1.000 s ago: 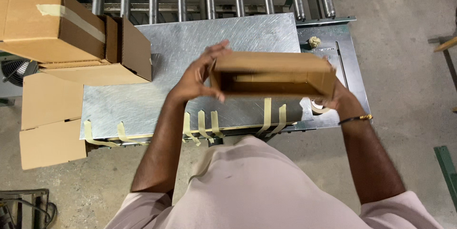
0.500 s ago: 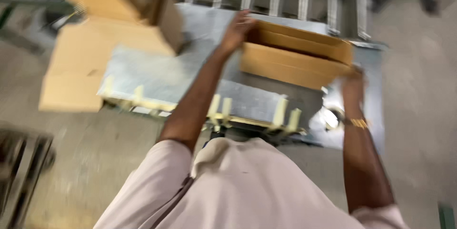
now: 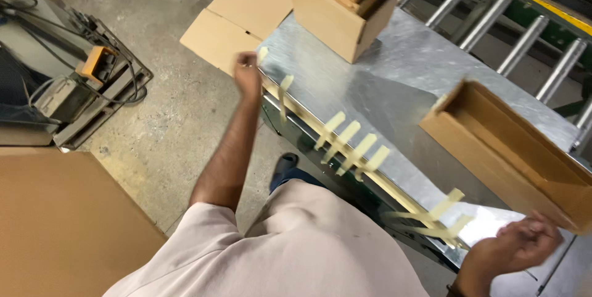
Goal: The person assembles and seals cardboard boxes by hand using strips of tape.
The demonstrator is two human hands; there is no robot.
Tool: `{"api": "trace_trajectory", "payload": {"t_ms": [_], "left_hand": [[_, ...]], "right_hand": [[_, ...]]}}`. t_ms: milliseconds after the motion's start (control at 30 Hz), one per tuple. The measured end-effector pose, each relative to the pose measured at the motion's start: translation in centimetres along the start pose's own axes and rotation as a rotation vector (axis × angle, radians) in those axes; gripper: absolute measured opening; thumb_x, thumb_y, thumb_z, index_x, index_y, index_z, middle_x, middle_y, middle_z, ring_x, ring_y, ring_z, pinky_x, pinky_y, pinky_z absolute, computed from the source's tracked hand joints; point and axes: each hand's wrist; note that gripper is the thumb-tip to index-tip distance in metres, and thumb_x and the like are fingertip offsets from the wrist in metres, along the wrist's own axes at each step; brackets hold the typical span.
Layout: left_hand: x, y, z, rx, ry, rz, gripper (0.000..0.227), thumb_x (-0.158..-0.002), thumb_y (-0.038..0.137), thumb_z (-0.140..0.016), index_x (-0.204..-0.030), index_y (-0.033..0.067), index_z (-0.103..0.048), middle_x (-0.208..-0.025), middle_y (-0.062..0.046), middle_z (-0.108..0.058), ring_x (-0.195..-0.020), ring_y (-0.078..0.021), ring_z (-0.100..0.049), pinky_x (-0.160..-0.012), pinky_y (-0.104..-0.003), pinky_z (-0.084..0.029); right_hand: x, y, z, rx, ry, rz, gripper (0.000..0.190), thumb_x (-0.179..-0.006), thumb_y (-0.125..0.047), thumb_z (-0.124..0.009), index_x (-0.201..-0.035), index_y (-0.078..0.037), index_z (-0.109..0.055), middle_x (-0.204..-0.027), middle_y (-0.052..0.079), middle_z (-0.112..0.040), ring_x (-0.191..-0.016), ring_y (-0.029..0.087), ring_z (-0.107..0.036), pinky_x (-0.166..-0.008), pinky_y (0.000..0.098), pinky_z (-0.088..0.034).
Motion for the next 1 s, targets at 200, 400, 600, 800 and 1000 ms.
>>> {"api": "trace_trajectory", "payload": {"t_ms": [200,400,600,800,1000], "left_hand": [[-13.1,-6.5,11.0,-0.402,0.727,0.792,0.126,-0.078,0.06,-0.106,-0.176,0.012,-0.042,-0.173,-0.02,-0.052,-0.16,-0.0534,-0.05,-0.123,-0.076,-0.048],[-16.7,-9.3,14.7,0.136,0.404,0.591,0.015,-0.103,0.006,-0.086,-0.114,-0.0008,-0.078,-0.111,-0.006,-0.084,-0.097,-0.0206,-0.077,-0.086,-0.029,-0.043],[-20.7,-7.4,27.3,0.119,0.129,0.294,0.018,-0.114,0.025,-0.079,-0.121,0.0252,-0.062,-0.105,0.002,-0.076,-0.076,-0.0082,-0.061,-0.053,-0.029,-0.039],[-35.3,0.6,47.3,-0.494,-0.326,-1.088,0.039,-0.084,-0.01,-0.106,-0.069,0.0021,-0.072,-0.084,-0.018,-0.073,-0.084,-0.035,-0.064,-0.095,-0.058,-0.049],[-22.4,12.3,34.1,-0.019,-0.487,-0.371,0.081,-0.121,0.004,-0.06,-0.196,0.0104,-0.03,-0.186,-0.018,-0.044,-0.166,-0.0325,-0.045,-0.158,-0.058,-0.037]], "right_hand": [[2.3,-1.8,-8.6,-0.033,-0.079,-0.089,0.014,-0.146,0.0,-0.049,-0.145,0.008,-0.06,-0.099,0.016,-0.055,-0.075,0.019,-0.045,-0.071,0.0337,-0.041],[6.5,-6.2,-20.3,-0.024,-0.05,-0.27,0.015,-0.145,-0.011,-0.051,-0.147,-0.002,-0.063,-0.094,0.008,-0.055,-0.078,0.015,-0.048,-0.078,0.0306,-0.042],[9.5,-12.6,-31.2,-0.119,-0.122,-0.308,0.019,-0.133,-0.024,-0.059,-0.142,-0.009,-0.066,-0.087,0.002,-0.059,-0.072,0.009,-0.052,-0.074,0.0255,-0.044],[6.6,-21.4,-35.8,-0.149,-0.203,-0.247,0.059,-0.116,-0.035,-0.074,-0.156,0.005,-0.059,-0.158,0.025,-0.067,-0.136,0.036,-0.072,-0.119,0.0431,-0.06],[4.7,-29.2,-35.8,-0.114,-0.652,-0.157,0.143,-0.08,-0.087,-0.069,-0.185,-0.004,-0.018,-0.198,0.021,-0.015,-0.179,0.044,-0.032,-0.145,0.0642,-0.03]]}}
Point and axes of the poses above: each hand's wrist, its own x-axis away from the middle knuckle, its own z-axis out of the back of the hand, y = z × x
